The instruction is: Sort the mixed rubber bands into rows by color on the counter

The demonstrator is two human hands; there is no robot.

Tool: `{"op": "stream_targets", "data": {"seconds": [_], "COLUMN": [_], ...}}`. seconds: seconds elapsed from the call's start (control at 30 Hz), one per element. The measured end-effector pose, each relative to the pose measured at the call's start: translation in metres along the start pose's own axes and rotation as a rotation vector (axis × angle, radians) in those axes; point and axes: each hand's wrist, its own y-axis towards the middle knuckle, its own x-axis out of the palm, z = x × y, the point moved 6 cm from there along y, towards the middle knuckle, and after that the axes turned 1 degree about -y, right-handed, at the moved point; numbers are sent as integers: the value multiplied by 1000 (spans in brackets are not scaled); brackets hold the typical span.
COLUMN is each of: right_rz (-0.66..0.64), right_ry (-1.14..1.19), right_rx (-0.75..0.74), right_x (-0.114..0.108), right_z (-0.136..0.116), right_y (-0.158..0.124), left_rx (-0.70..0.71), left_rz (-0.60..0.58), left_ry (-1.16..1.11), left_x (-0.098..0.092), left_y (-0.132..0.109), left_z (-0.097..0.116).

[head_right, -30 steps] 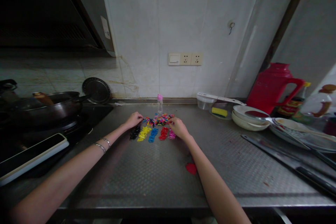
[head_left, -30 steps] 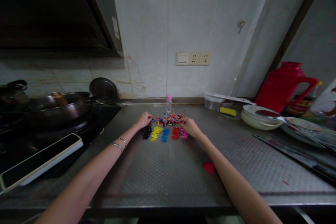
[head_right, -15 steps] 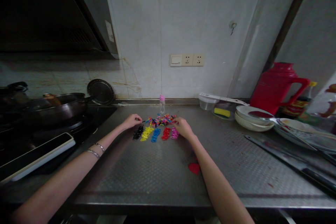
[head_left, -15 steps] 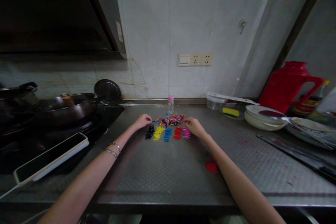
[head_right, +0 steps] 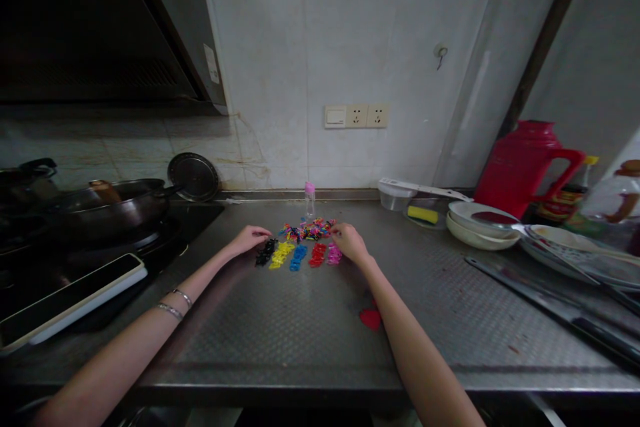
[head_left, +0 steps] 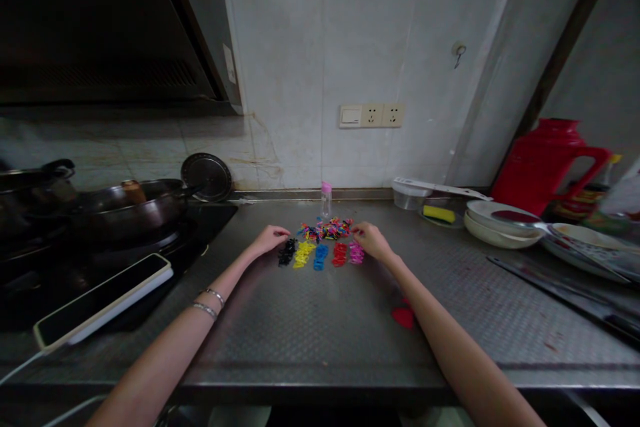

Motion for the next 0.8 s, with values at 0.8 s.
{"op": "stream_targets", "data": {"seconds": [0.8], "right_rz": [-180], "right_ry": [-292], "right_rx": [-27], "right_x": [25], "right_z": [-29], "right_y": [21], "left_rx": [-233], "left_rz": [326], "left_ry": [-256], "left_x": [-18], "left_y": [-18], "left_z": [-10]}}
